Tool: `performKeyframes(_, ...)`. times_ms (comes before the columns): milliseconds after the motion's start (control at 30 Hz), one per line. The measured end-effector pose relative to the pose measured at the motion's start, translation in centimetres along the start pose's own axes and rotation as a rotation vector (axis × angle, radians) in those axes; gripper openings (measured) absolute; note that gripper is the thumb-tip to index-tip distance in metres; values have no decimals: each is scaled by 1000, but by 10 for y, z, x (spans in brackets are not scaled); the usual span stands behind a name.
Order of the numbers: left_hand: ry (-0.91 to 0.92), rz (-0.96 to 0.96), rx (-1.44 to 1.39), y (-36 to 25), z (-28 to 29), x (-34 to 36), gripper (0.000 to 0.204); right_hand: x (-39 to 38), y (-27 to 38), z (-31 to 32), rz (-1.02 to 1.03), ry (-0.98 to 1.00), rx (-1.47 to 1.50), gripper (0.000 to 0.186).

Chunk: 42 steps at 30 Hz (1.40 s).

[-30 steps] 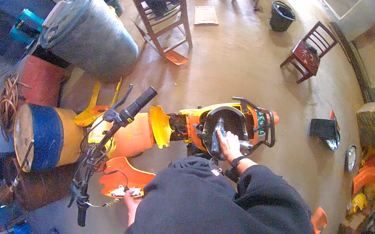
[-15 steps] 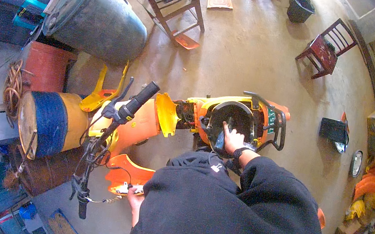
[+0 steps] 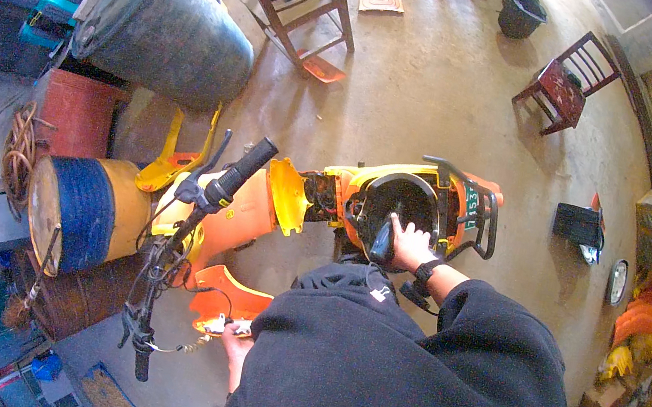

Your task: Disassembling and inspecting the plastic fairing and panels of an orange motorcycle using an electric drill.

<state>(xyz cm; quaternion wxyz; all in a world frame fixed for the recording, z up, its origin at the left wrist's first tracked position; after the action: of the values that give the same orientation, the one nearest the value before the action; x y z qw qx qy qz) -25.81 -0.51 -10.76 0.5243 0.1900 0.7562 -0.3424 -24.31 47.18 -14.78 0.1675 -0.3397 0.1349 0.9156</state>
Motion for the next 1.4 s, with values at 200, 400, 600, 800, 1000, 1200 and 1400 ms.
performKeyframes(200,58,-45,85,-11,20,9,35,4,-1,-18,52,-61,-83,114)
performKeyframes(400,1,-67,104,-16,5,-7,32,-5,8,-16,9,-192,-167,87)
performKeyframes(600,19,-72,62,-17,20,3,14,-10,43,6,104,-408,-98,62)
performKeyframes(800,165,-128,33,-5,5,45,12,-57,185,92,1008,-39,415,49)
performKeyframes(1000,300,1,-277,9,-75,6,30,-80,264,98,1299,-70,-97,64)
performKeyframes(1200,542,309,-104,13,-69,10,26,-70,249,91,1180,-6,-151,28)
performKeyframes(1400,367,-1243,814,-93,-44,-156,23,-77,218,169,1090,47,-183,5)
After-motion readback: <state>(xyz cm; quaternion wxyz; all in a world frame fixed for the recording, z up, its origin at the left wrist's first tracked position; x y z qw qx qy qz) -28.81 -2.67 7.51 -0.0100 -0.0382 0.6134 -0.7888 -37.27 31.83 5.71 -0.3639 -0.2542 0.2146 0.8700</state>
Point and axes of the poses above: each hand's wrist, its own x-axis towards the middle knuckle, its own z-axis out of the back of the hand, y = z × x, the point moved 1 cm from there along x, towards the middle knuckle, and after that the axes turned 1 degree about z, right-handed, at the moved point
